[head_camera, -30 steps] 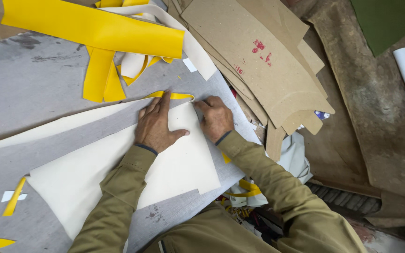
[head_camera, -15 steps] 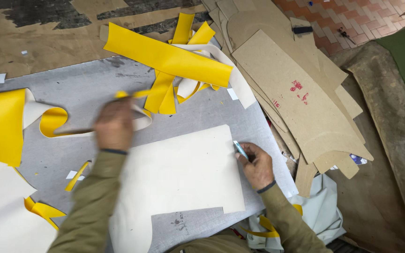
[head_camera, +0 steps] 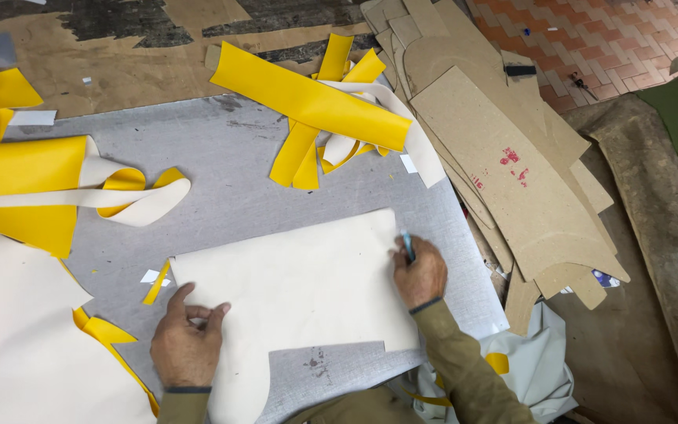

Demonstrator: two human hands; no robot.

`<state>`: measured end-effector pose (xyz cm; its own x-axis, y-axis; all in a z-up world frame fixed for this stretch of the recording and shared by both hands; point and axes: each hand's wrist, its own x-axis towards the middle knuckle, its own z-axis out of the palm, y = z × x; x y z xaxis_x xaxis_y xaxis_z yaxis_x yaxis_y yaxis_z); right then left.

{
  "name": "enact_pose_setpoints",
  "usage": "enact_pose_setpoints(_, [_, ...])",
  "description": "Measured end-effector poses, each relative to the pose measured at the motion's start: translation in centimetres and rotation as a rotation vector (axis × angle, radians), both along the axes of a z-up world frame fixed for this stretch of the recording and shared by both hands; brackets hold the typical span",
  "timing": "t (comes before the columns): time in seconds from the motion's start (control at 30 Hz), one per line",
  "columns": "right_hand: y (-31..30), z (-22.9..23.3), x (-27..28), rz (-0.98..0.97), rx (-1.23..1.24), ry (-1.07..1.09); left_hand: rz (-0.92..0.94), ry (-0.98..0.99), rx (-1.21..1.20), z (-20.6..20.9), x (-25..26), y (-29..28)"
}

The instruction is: The person uses a cardboard template and a blue utility knife to cut shapes from a large sheet of white and yellow fabric on a work table. They repeatedly position the template, trace and cut along its edges, then remove the cut pieces and scraps.

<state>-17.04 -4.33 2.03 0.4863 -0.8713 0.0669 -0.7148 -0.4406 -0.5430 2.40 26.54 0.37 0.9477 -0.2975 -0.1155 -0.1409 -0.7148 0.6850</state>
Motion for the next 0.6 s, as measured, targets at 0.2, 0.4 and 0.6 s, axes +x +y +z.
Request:
enact_pose_setpoints(0.2, [-12.4,0.7,10.2,0.191,-0.505,-0.277,-0.109,-0.485,-0.033,-0.3,-1.7,0.0])
enact_pose_setpoints(0.4, [-23.1,-0.9,19.9,0.447,-0.225,0.091,-0.081,-0.441,-0.090,-1.1,-1.8,0.0])
enact_pose_setpoints(0.6, [-25.2,-3.0,20.4,0.478,-0.101,0.051,-0.090,-0.436,-0.073,-1.2,-1.6,0.0])
